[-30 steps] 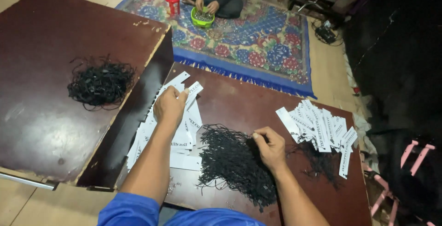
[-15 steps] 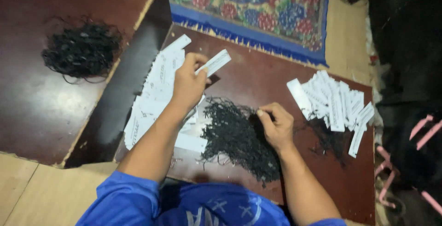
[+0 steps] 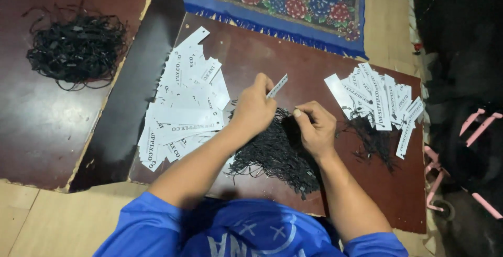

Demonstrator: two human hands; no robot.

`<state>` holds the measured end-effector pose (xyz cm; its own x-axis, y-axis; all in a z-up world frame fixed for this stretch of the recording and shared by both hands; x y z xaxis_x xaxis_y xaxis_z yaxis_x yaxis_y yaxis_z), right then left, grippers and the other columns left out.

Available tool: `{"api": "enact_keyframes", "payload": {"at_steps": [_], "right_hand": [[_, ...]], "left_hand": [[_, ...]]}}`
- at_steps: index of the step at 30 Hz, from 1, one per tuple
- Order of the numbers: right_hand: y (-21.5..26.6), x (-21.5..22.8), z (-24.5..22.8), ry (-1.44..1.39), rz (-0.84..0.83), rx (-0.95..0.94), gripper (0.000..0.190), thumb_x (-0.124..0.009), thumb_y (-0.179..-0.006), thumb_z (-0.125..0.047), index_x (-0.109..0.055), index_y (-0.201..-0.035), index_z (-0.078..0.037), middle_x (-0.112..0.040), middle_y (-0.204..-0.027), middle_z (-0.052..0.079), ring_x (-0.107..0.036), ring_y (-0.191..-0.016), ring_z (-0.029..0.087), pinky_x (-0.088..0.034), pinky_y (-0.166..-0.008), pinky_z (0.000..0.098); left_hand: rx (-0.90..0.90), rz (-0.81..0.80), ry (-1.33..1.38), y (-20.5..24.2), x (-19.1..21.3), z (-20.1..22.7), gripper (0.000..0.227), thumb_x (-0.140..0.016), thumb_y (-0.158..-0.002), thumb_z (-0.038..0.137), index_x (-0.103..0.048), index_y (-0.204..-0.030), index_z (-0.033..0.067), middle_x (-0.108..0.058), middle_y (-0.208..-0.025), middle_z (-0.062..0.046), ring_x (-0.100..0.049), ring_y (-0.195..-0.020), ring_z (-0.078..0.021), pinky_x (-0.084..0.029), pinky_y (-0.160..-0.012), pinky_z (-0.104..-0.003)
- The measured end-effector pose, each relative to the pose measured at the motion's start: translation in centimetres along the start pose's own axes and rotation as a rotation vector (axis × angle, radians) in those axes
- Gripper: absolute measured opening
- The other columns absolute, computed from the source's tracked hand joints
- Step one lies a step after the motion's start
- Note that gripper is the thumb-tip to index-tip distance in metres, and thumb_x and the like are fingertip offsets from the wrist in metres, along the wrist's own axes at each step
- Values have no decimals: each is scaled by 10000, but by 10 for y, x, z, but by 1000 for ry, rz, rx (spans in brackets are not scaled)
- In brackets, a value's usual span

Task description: Attaching white identification tags to individual black strings from a large pile.

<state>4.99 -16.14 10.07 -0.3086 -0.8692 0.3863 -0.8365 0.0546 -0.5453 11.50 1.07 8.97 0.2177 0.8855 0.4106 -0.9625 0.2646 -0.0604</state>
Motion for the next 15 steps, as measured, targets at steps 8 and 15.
{"api": "enact_keyframes", "payload": {"at_steps": [8,15], "right_hand": [[-20,-2,-21,32,-31,-31,53,-729,-946,-50,-764,-911,-32,-709,-738,121,-683,-693,234,-535,-664,368],[-8,-2,-4,23,-2,-28,57,-733,-927,-37,-761,-878,-40,-720,-734,133,-723,-712,266,-549,-655,385]], "left_hand": [[-156,-148,351,9,-25,5,381,-472,-1036,161,-632,-1376,96,-670,-1319,-208,-673,-1168,-397,-591,-879,-442],[-118,-298,520,10,-63,-23,431,-498,-1014,106,-613,-1429,109,-662,-1298,-201,-688,-1002,-282,-629,-766,-360]]}}
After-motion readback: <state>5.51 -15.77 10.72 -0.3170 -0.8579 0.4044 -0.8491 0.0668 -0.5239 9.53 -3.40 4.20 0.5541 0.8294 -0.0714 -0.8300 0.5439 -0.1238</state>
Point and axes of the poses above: each hand's wrist, its own y-axis away from the middle knuckle, its own x-axis out of the back of the hand, z = x × y, the point moved 10 cm from there along -y, towards the middle knuckle
